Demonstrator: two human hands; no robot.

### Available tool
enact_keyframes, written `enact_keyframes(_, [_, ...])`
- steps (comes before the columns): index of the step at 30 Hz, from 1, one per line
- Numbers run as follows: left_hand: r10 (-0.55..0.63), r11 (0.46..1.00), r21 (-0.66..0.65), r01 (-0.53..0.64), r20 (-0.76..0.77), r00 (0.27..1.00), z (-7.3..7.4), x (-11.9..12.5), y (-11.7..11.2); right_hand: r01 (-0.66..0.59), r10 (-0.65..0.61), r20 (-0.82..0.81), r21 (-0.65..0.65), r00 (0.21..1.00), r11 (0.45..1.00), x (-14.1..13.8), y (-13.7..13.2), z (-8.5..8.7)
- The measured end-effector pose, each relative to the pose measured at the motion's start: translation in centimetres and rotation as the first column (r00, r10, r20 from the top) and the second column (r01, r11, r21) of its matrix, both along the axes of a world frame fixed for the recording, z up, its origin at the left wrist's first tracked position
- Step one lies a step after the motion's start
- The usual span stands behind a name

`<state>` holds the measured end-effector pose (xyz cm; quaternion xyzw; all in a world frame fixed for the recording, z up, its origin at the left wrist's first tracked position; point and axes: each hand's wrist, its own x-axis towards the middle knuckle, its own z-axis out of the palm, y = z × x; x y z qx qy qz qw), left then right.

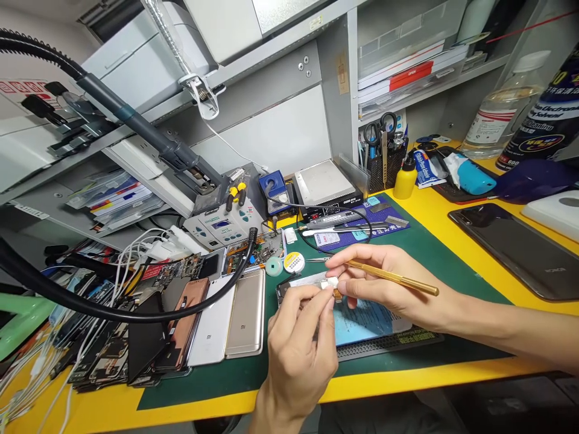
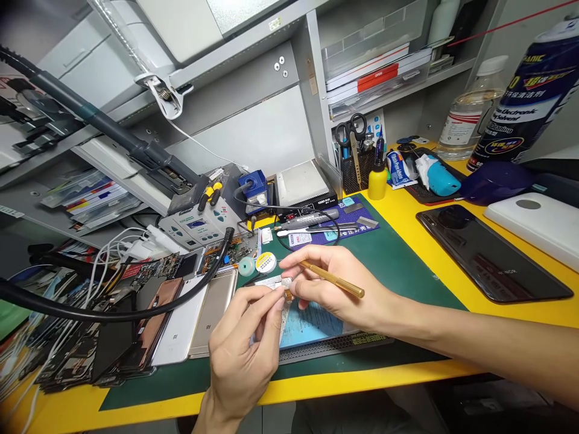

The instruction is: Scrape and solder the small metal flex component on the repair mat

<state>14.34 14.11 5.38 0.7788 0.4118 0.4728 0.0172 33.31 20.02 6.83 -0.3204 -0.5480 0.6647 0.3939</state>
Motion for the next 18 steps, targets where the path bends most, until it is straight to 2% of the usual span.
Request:
enact_keyframes(4, [-0.003, 1.000, 0.006, 0.002, 0.079, 0.997, -0.2, 0.1, 0.1, -0.006, 0.006, -0.017, 0.036, 1.000, 0.999, 0.1, -0.1, -0.2])
enact_keyframes(7, [0.020, 0.994, -0.106, 0.001, 0.194, 0.981, 0.0, 0.5, -0.1, 0.007, -0.006, -0.012, 0.063, 1.000, 0.998, 0.2, -0.3, -0.4])
enact_keyframes(10, [0.069, 0.966, -0.259, 0.017, 0.318, 0.946, 0.2, 1.0, -0.4, 0.036, -0.039, 0.029, 0.076, 0.999, 0.996, 0.1, -0.5, -0.2])
enact_keyframes(13, [0.157, 0.908, -0.415, 0.047, 0.444, 0.882, 0.3, 1.3, -0.5, 0.046, -0.050, 0.048, 0.079, 0.998, 0.996, -0.1, -0.6, -0.1])
enact_keyframes(18, [0.289, 0.764, -0.619, 0.183, 0.581, 0.761, 0.7, 1.2, 0.1, 0.071, -0.076, 0.045, 0.117, 0.996, 0.991, -0.3, -0.8, -0.1])
